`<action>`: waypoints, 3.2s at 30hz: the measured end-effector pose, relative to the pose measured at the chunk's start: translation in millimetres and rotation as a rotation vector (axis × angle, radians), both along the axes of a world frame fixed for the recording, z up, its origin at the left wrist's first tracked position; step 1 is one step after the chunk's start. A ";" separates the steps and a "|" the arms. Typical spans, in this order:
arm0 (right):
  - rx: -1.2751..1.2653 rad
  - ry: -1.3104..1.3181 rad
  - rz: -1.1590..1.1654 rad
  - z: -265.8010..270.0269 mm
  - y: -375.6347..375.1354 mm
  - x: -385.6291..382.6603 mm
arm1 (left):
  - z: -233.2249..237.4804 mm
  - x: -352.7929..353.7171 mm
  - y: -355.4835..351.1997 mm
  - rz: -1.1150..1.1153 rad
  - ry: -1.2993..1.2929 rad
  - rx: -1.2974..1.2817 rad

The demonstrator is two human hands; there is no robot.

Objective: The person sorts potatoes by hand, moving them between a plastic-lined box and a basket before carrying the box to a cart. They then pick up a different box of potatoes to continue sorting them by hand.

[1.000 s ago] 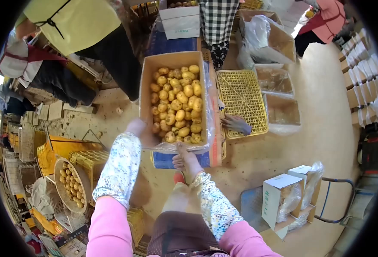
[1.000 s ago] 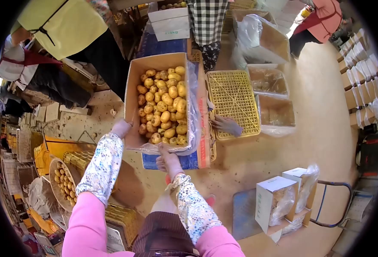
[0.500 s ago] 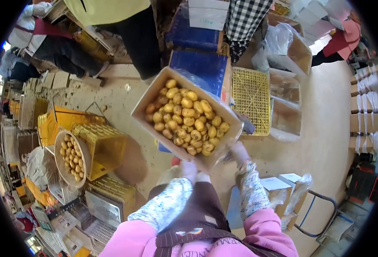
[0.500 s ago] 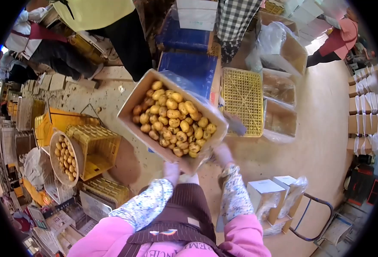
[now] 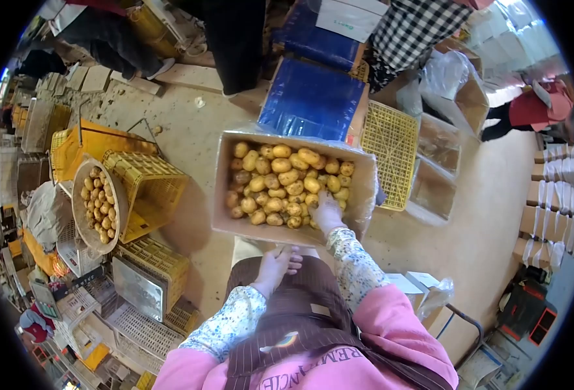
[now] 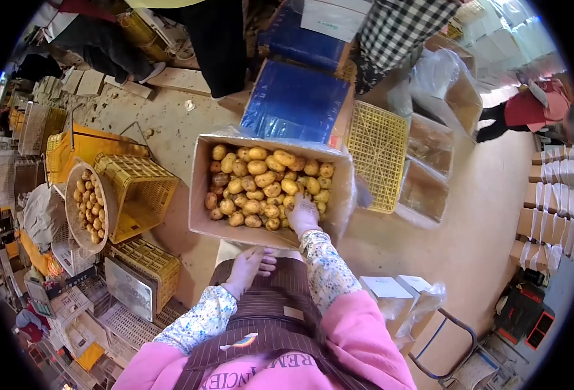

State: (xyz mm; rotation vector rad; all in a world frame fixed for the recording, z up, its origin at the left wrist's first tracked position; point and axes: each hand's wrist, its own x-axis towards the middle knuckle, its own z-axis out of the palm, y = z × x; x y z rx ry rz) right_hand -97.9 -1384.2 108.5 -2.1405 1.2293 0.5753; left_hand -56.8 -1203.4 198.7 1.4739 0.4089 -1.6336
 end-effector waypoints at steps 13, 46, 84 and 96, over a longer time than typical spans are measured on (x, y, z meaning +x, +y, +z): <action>0.997 -0.599 -0.533 143.9 62.3 66.6 | -0.5 93.5 2.2 0.258 -0.409 -0.316; 0.420 -0.399 -0.060 24.5 57.7 109.5 | 34.2 136.9 46.2 0.721 0.052 -0.339; 1.165 -0.577 -0.522 142.0 102.1 188.8 | 82.7 172.1 32.0 0.913 -0.742 -0.280; 0.895 -0.998 -0.612 126.4 73.1 110.7 | 34.5 121.0 -17.1 0.413 -0.727 -0.335</action>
